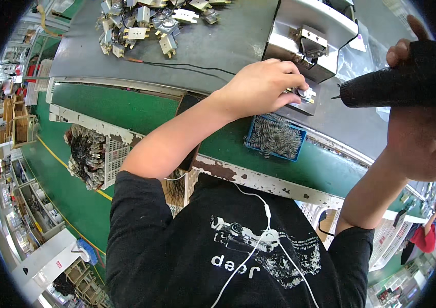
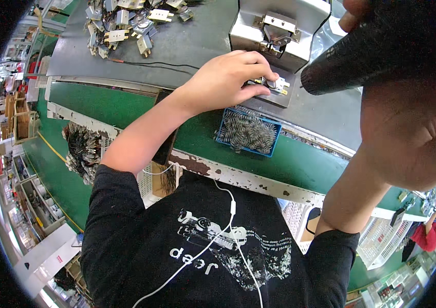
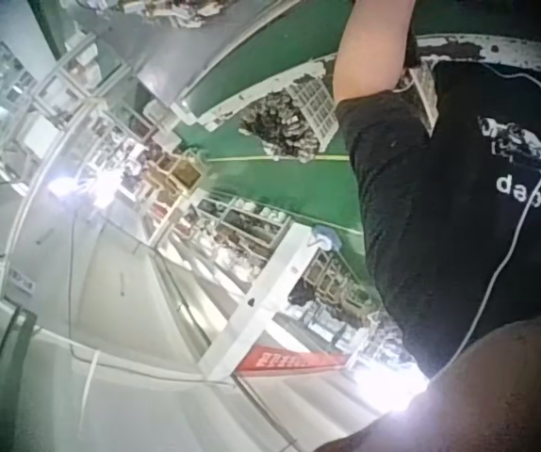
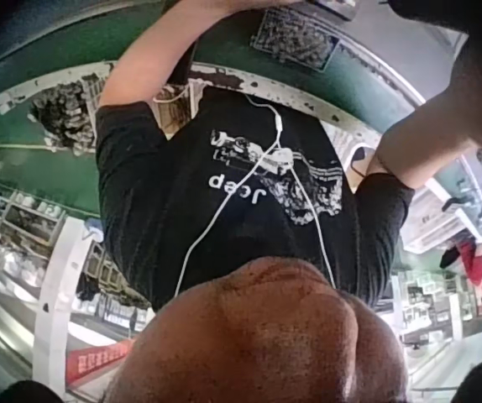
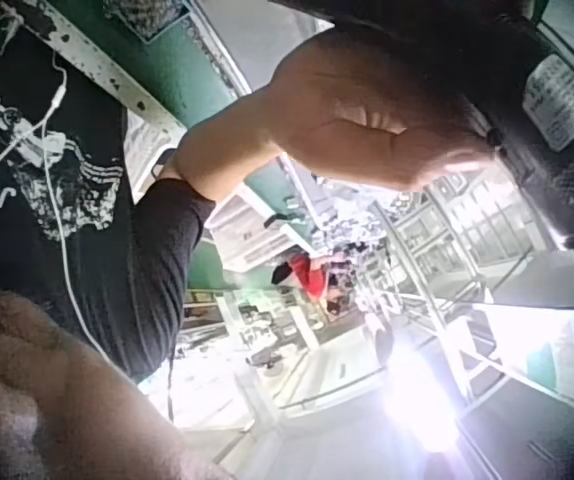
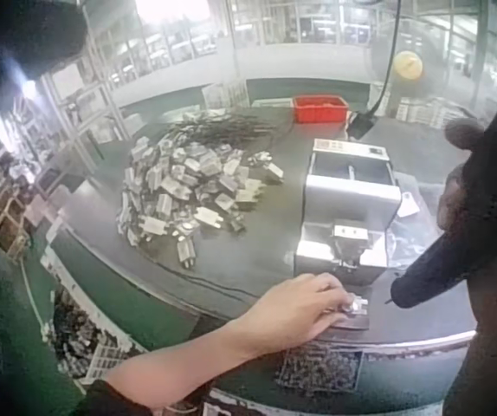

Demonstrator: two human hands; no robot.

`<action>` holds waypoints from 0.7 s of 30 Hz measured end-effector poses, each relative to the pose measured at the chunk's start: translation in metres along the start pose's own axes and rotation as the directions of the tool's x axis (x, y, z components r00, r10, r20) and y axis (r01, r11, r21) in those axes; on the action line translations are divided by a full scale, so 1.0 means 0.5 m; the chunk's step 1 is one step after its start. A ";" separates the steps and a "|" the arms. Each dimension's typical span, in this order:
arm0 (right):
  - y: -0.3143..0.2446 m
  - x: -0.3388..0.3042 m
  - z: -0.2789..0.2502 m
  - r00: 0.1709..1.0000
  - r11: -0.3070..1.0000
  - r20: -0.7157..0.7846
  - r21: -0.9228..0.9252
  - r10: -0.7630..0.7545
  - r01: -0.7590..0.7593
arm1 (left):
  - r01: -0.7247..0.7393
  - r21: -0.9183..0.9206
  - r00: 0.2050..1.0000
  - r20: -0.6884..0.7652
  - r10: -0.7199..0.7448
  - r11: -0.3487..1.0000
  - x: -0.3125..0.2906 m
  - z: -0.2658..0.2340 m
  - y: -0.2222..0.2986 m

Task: Assembling small electronic components using an electric screwdriver on a production line.

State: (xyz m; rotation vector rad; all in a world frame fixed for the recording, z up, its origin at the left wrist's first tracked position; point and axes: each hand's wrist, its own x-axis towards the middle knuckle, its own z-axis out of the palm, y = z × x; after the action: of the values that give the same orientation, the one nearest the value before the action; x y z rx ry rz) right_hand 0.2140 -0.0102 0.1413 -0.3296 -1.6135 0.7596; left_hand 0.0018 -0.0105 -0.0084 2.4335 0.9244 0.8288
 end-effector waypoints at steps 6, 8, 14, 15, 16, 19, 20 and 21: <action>-0.012 -0.013 0.008 0.984 0.984 -0.038 -0.043 0.173 -0.174 | -0.007 -0.015 1.000 -0.004 0.007 1.000 0.001 0.004 -0.004; -0.012 -0.017 0.011 0.972 0.971 -0.053 -0.056 0.231 -0.234 | -0.010 -0.025 1.000 -0.002 0.010 1.000 0.001 0.006 -0.007; 0.047 -0.057 0.054 0.978 0.967 -0.173 -0.205 0.116 -0.151 | -0.009 0.018 1.000 -0.008 0.009 1.000 -0.003 0.011 -0.010; 0.062 -0.063 0.049 0.975 0.974 -0.195 -0.181 0.104 -0.140 | -0.007 0.027 1.000 -0.011 0.007 1.000 -0.002 0.011 -0.010; 0.075 -0.070 0.042 0.972 0.980 -0.217 -0.156 0.092 -0.128 | -0.007 0.024 1.000 -0.013 0.007 1.000 -0.001 0.012 -0.008; 0.093 -0.084 0.048 0.951 0.975 -0.276 -0.133 0.137 -0.179 | 0.005 0.014 1.000 -0.005 -0.005 1.000 -0.001 0.011 -0.008; 0.095 -0.083 0.052 0.948 0.983 -0.299 -0.107 0.111 -0.149 | 0.010 0.015 1.000 0.000 -0.010 1.000 0.001 0.011 -0.007; 0.094 -0.082 0.050 0.948 0.983 -0.297 -0.107 0.111 -0.149 | 0.014 0.016 1.000 0.004 -0.014 1.000 0.002 0.012 -0.006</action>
State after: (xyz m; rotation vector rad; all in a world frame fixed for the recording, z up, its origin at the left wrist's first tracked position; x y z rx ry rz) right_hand 0.1883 -0.0076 0.0791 -0.6179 -1.3732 0.6728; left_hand 0.0047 -0.0087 -0.0142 2.4385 0.9496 0.8142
